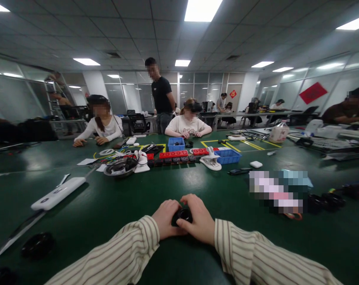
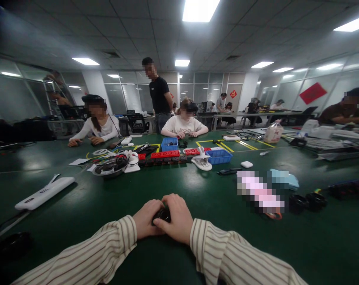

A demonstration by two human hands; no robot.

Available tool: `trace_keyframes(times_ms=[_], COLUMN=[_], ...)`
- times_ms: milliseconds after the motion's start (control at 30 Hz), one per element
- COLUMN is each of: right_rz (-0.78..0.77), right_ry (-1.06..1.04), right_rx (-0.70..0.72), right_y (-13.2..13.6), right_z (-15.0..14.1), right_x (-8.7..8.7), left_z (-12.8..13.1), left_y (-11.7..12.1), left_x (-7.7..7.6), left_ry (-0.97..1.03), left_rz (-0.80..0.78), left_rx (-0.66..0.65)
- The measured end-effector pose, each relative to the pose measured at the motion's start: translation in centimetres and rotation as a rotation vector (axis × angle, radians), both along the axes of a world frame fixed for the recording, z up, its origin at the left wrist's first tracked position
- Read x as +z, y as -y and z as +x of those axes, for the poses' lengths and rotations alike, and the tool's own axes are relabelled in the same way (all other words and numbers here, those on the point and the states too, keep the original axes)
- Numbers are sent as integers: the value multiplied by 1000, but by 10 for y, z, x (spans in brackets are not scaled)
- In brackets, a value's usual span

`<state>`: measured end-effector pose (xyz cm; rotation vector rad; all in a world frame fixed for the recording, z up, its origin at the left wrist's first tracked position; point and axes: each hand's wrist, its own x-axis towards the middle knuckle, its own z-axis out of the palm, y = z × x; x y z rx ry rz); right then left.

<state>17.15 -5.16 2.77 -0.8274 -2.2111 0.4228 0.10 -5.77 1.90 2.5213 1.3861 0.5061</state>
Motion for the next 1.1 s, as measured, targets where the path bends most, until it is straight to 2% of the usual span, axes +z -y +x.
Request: trace_keyframes(times_ms=[200,433,533,633,767,867,1000,1100], right_rz=[6,157,187,152,100,92,96,102], right_ry=[96,3,1,-11,-50,-5,136,161], right_rx=[27,306,354,300,134,40,-3,8], right_y=[7,6,7,6,1,-1,2,5], right_z=[-4,-1,0,1,2,1,-1,-3], right_x=[4,7,11,11,4,0,1,5], left_z=[0,0,-2,-2,0,1,2,2], left_y=[0,-2,-3,-3,-2,-1,-2,-3], left_x=[-1,-2,-4,-6,-4,-2,-1,-1], left_ry=[-17,0,9,38,78,53,3,-1], left_rz=[13,12,8,7,-12,-19,-3,-4], left_rx=[-20,-48,-64,-45,6,27,11,-3])
